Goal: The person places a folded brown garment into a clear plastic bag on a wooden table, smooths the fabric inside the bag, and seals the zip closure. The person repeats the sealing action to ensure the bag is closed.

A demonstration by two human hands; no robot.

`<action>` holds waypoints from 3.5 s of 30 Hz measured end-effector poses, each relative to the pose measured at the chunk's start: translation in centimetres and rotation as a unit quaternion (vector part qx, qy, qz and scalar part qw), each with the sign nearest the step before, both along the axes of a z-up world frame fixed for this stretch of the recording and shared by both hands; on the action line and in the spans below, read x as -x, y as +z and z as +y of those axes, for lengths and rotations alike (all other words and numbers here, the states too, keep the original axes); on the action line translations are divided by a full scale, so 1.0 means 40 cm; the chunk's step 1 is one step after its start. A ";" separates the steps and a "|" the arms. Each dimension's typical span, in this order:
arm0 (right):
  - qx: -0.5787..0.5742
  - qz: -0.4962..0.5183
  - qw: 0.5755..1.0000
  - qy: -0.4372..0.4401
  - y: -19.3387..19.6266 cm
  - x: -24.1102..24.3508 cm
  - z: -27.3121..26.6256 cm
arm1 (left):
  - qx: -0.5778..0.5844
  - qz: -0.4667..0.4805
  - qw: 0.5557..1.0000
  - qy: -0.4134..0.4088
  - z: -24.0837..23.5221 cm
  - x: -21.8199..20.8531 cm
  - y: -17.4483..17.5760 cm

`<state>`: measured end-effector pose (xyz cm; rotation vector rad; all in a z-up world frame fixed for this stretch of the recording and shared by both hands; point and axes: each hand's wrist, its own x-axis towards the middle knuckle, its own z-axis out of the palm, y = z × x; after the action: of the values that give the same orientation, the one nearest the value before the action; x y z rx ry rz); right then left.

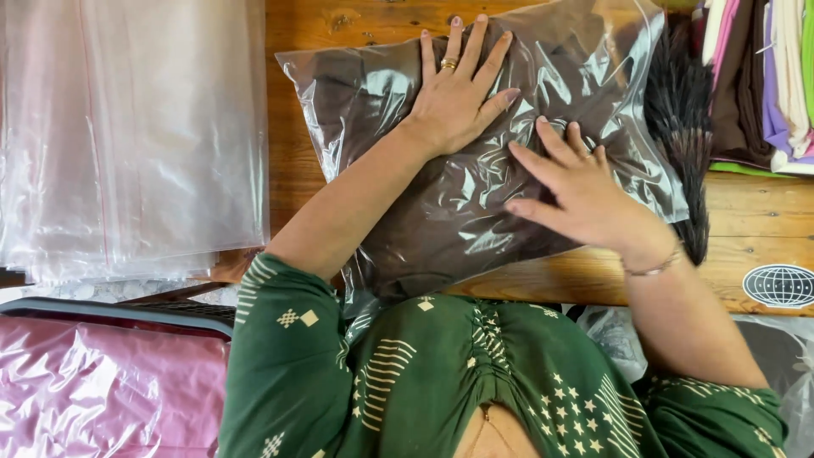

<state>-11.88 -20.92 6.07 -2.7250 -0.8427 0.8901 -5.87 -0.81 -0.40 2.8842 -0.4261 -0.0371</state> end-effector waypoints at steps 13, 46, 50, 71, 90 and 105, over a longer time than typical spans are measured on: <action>-0.345 -0.036 0.877 -0.333 -0.114 -0.314 -0.085 | -0.107 0.211 0.971 0.008 -0.010 0.284 0.154; -0.433 0.011 0.901 -0.035 -0.127 -0.145 0.071 | -0.112 -0.153 0.980 0.064 0.095 0.102 -0.009; -0.291 0.054 0.942 -0.159 -0.057 -0.154 0.007 | -0.135 -0.134 0.982 0.023 0.091 0.118 0.018; -0.245 0.054 0.898 -0.361 0.020 -0.147 0.073 | -0.123 -0.048 0.991 -0.018 0.057 0.121 0.046; -0.043 -0.215 0.973 -0.075 -0.133 0.086 0.007 | -0.106 -0.018 0.994 0.019 0.073 0.081 0.038; -0.063 -0.217 0.972 -0.069 -0.141 0.091 0.000 | -0.083 -0.036 0.996 0.014 0.064 0.087 0.021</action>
<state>-15.53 -20.94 0.44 -2.8605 -0.7310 0.2027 -9.35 1.75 0.44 3.0622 -0.4142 0.0382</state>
